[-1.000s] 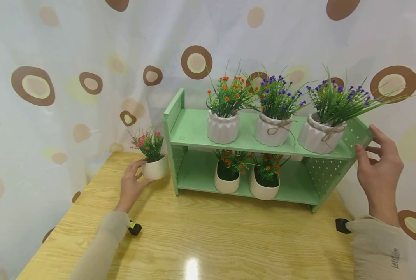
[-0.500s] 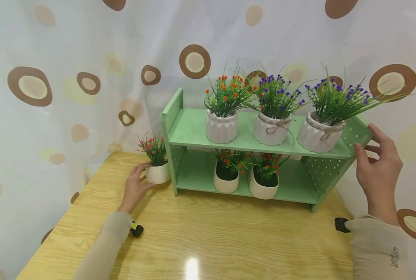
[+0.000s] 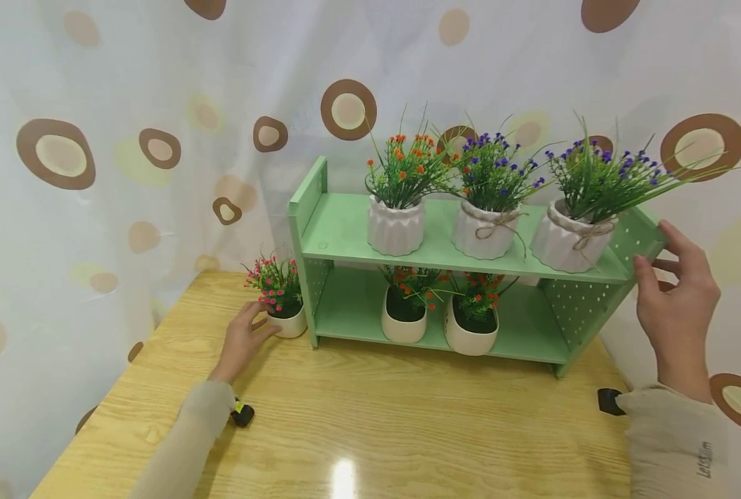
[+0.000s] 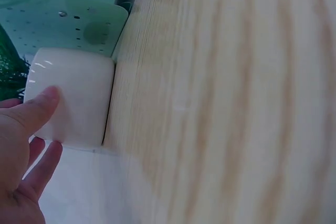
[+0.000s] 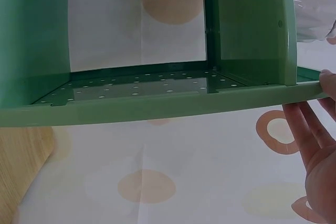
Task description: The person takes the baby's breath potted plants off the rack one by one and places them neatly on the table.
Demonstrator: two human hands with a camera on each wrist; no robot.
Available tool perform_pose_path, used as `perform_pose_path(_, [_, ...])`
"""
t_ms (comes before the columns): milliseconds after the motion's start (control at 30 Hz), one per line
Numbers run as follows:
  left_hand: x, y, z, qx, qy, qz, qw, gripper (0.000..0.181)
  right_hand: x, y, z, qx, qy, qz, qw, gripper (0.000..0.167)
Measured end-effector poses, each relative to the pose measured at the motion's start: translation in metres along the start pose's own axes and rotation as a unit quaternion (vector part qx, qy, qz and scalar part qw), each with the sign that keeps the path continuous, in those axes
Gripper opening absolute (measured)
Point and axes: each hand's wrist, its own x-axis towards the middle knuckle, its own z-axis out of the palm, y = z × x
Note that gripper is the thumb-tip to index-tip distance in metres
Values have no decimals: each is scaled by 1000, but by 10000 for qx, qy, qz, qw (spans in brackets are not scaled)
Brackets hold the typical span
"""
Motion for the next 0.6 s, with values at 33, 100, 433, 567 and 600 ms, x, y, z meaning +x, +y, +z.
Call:
perform_pose_path(33, [0, 0, 0, 18, -11, 1, 10000, 32, 0, 0, 0, 1, 1, -4, 10000, 53])
perform_pose_path(100, [0, -1, 0, 21, -29, -1, 10000, 32, 0, -1, 0, 5, -2, 16, 10000, 53])
perform_pose_path(433, [-2, 3, -3, 202, 25, 45, 9998, 35, 1, 0, 0, 102, 75, -58, 9999, 53])
perform_pose_path(567, [-5, 11, -8, 289, 454, 250, 9982, 36, 2, 0, 0, 134, 99, -72, 9998, 53])
perform_pose_path(600, [-5, 15, -10, 262, 644, 373, 9969, 36, 2, 0, 0, 137, 104, -79, 9998, 53])
